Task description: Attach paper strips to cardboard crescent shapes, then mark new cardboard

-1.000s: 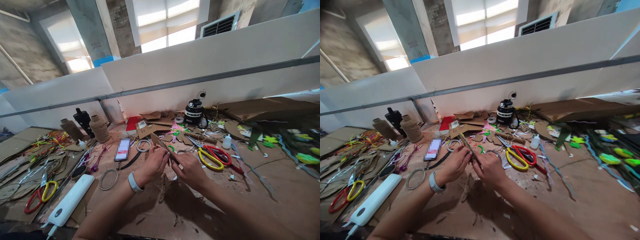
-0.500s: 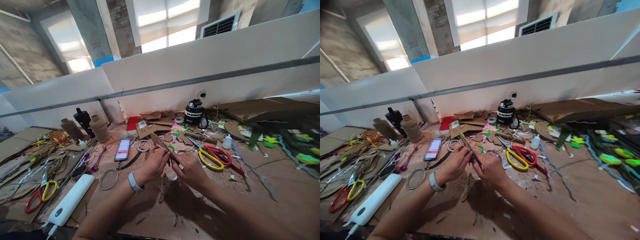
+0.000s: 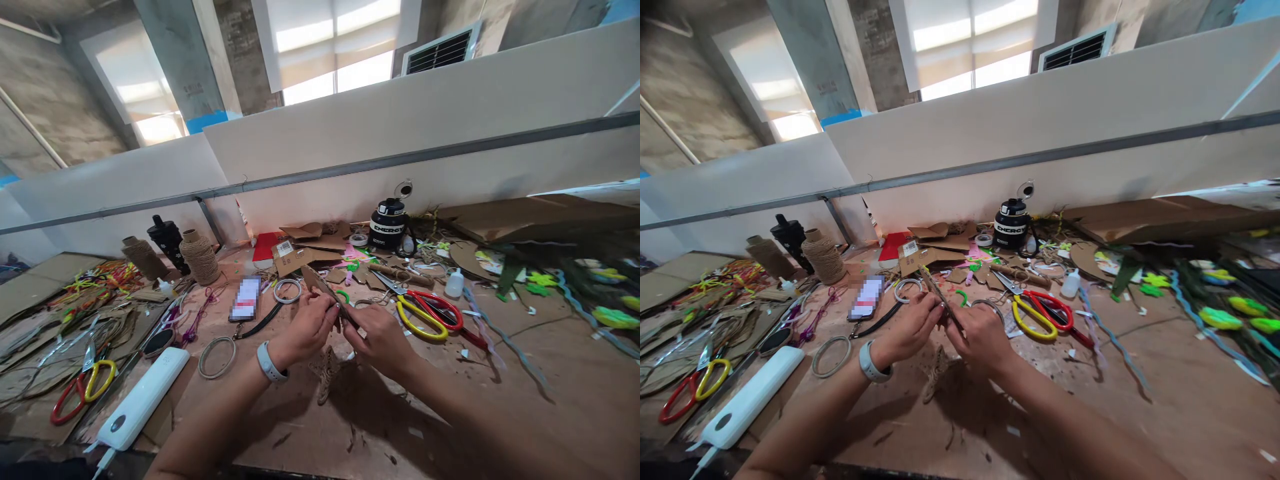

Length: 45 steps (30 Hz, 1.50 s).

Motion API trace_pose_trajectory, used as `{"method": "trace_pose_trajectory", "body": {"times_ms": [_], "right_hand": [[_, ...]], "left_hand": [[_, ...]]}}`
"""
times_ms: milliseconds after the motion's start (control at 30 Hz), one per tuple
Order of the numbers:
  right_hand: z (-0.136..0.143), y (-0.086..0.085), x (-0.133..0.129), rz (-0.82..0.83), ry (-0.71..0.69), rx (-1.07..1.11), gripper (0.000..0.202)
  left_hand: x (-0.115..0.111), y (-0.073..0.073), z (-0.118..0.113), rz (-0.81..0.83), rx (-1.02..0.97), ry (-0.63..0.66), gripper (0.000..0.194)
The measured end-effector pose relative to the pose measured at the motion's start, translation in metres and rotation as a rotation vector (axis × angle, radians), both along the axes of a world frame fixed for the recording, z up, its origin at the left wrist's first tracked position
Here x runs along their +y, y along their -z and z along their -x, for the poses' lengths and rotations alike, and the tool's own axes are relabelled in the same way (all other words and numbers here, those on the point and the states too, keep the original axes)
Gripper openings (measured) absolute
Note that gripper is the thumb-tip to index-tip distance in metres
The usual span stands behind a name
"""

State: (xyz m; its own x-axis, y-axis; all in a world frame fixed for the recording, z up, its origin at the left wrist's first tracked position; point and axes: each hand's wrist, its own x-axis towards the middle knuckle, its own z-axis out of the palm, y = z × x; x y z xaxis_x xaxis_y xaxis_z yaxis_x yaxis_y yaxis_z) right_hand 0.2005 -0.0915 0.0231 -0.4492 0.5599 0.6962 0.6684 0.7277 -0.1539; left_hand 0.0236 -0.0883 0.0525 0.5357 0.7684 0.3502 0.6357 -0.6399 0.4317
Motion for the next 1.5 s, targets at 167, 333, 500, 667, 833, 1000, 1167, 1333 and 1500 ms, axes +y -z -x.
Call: {"method": "trace_pose_trajectory", "body": {"times_ms": [167, 333, 500, 667, 833, 1000, 1167, 1333, 1500], "right_hand": [[0.000, 0.002, 0.001, -0.007, 0.002, -0.011, 0.028], [-0.001, 0.001, 0.001, -0.018, -0.011, 0.006, 0.027], [0.000, -0.004, 0.000, -0.002, -0.018, 0.032, 0.026], [0.000, -0.002, 0.004, 0.015, 0.033, 0.027, 0.040], [-0.003, 0.009, 0.012, -0.038, 0.082, 0.001, 0.042], [-0.007, 0.017, 0.018, -0.091, 0.051, -0.012, 0.039], [-0.009, 0.019, 0.024, -0.117, 0.040, -0.016, 0.038], [-0.008, 0.021, 0.025, -0.151, 0.039, -0.040, 0.040], [-0.002, 0.023, 0.019, -0.170, 0.059, -0.068, 0.043]], "left_hand": [[0.003, 0.003, 0.000, 0.019, 0.007, 0.014, 0.024], [0.003, 0.005, 0.000, 0.028, -0.011, 0.010, 0.023], [0.002, 0.004, -0.001, 0.019, 0.000, 0.025, 0.023], [0.003, 0.005, -0.004, 0.022, 0.062, 0.026, 0.021], [0.010, 0.017, -0.009, -0.005, 0.121, 0.017, 0.027], [0.014, 0.020, -0.014, 0.072, 0.145, 0.007, 0.029], [0.014, 0.020, -0.015, 0.078, 0.152, 0.003, 0.027], [0.015, 0.026, -0.012, -0.029, 0.183, -0.001, 0.028], [0.013, 0.033, -0.008, -0.071, 0.216, -0.034, 0.029]]}}
